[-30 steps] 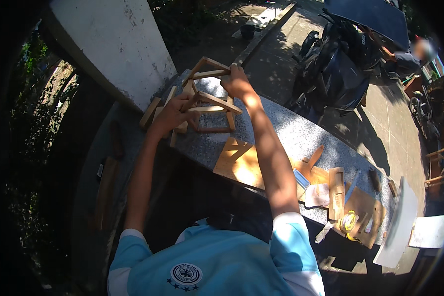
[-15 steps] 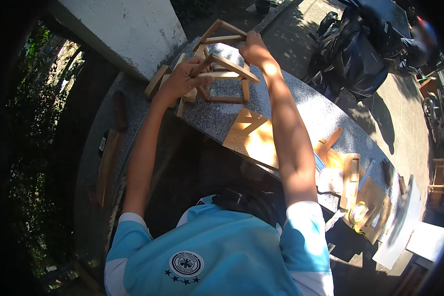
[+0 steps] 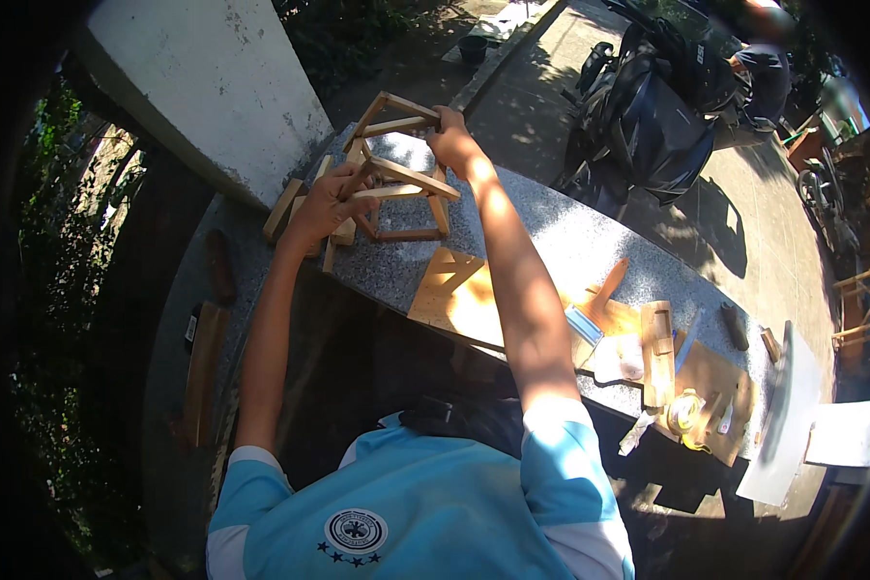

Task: Sanding and gluing components of a decorative wooden lantern frame.

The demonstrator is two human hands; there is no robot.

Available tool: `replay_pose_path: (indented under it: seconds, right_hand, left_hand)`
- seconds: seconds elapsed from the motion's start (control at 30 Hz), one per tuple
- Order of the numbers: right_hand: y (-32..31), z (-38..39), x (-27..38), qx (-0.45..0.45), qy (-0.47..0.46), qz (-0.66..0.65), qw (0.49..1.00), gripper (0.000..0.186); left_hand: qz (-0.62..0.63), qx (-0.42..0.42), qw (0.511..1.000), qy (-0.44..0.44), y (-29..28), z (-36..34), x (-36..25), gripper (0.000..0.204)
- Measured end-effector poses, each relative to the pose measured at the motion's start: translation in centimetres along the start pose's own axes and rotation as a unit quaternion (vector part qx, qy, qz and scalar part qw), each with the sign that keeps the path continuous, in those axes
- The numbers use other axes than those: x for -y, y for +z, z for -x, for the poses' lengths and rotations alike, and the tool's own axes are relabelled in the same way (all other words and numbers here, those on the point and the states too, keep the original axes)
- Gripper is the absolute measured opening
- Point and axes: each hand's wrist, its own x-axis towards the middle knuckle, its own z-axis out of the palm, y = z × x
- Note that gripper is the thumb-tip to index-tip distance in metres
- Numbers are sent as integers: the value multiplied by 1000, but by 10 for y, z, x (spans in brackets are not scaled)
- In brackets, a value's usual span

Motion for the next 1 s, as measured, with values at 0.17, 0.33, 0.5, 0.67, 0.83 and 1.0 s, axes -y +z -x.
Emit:
replay_pose_path:
  seconds: [0.17, 0.33, 0.5, 0.67, 0.83, 1.0]
  right_hand:
    - [-2, 1, -9, 27, 76, -243, 967, 57]
    - [-23, 21, -16, -80, 128, -433, 889, 61]
    - [-39, 31, 2, -6, 101, -169, 980, 42]
    - [-24, 27, 20, 43, 55, -99, 993, 38]
    - [-16, 25, 20, 16, 40, -51, 998, 36]
    - [-20, 20, 14, 25, 30, -11, 999, 34]
  left_hand:
    - [8, 4, 1000, -2, -2, 2, -4, 35]
    - [45, 8, 999, -16, -5, 3, -9, 30]
    - [-1, 16, 1000, -19, -5, -1, -5, 33]
    - [-6, 51, 997, -50, -4, -4, -1, 38]
    - [32, 45, 996, -74, -6, -3, -5, 32]
    - [67, 68, 993, -70, -5, -4, -3, 40]
